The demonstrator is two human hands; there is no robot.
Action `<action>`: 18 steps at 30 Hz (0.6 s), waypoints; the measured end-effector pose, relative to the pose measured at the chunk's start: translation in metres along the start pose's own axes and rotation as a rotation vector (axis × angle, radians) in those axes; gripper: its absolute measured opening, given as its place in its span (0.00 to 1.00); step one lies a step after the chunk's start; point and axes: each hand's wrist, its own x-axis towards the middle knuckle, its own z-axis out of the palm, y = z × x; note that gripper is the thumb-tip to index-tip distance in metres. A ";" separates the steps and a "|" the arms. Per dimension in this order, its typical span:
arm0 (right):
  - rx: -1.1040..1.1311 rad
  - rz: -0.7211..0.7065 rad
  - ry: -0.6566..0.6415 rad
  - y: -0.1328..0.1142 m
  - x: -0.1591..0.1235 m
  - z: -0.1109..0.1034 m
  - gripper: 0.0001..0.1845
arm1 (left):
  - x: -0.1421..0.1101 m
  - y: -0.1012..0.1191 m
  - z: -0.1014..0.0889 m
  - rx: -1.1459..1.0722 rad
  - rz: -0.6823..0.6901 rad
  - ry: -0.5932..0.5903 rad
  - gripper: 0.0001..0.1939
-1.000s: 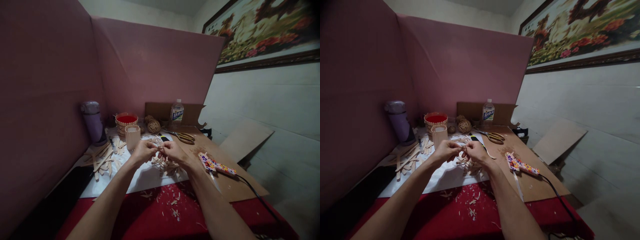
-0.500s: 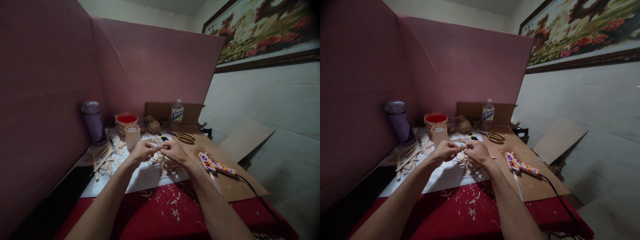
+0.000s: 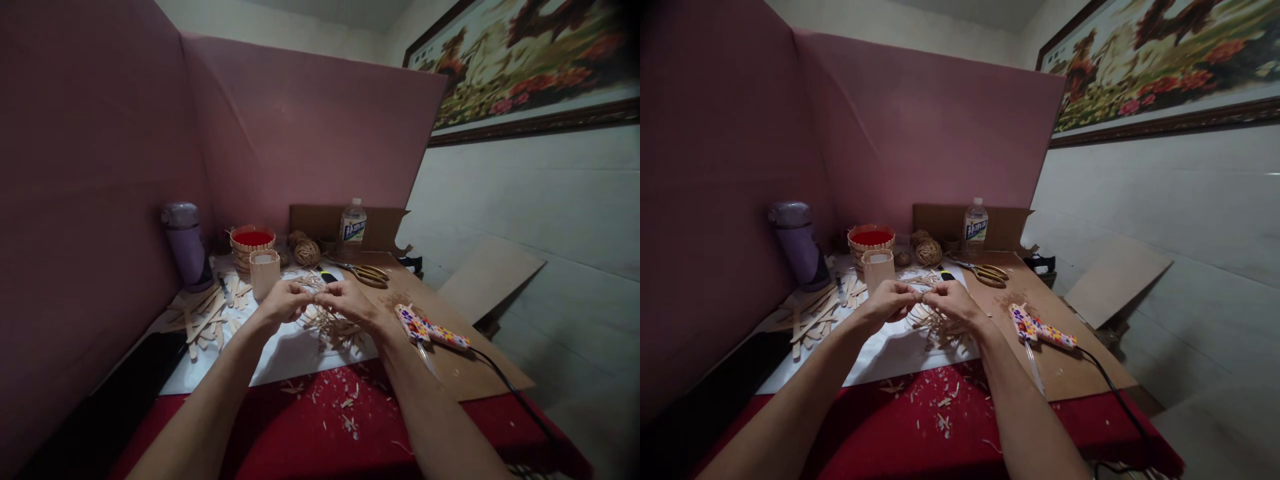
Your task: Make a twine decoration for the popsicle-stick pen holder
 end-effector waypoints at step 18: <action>-0.040 0.035 0.006 0.006 0.003 -0.003 0.08 | 0.006 -0.006 0.002 0.167 0.057 0.101 0.08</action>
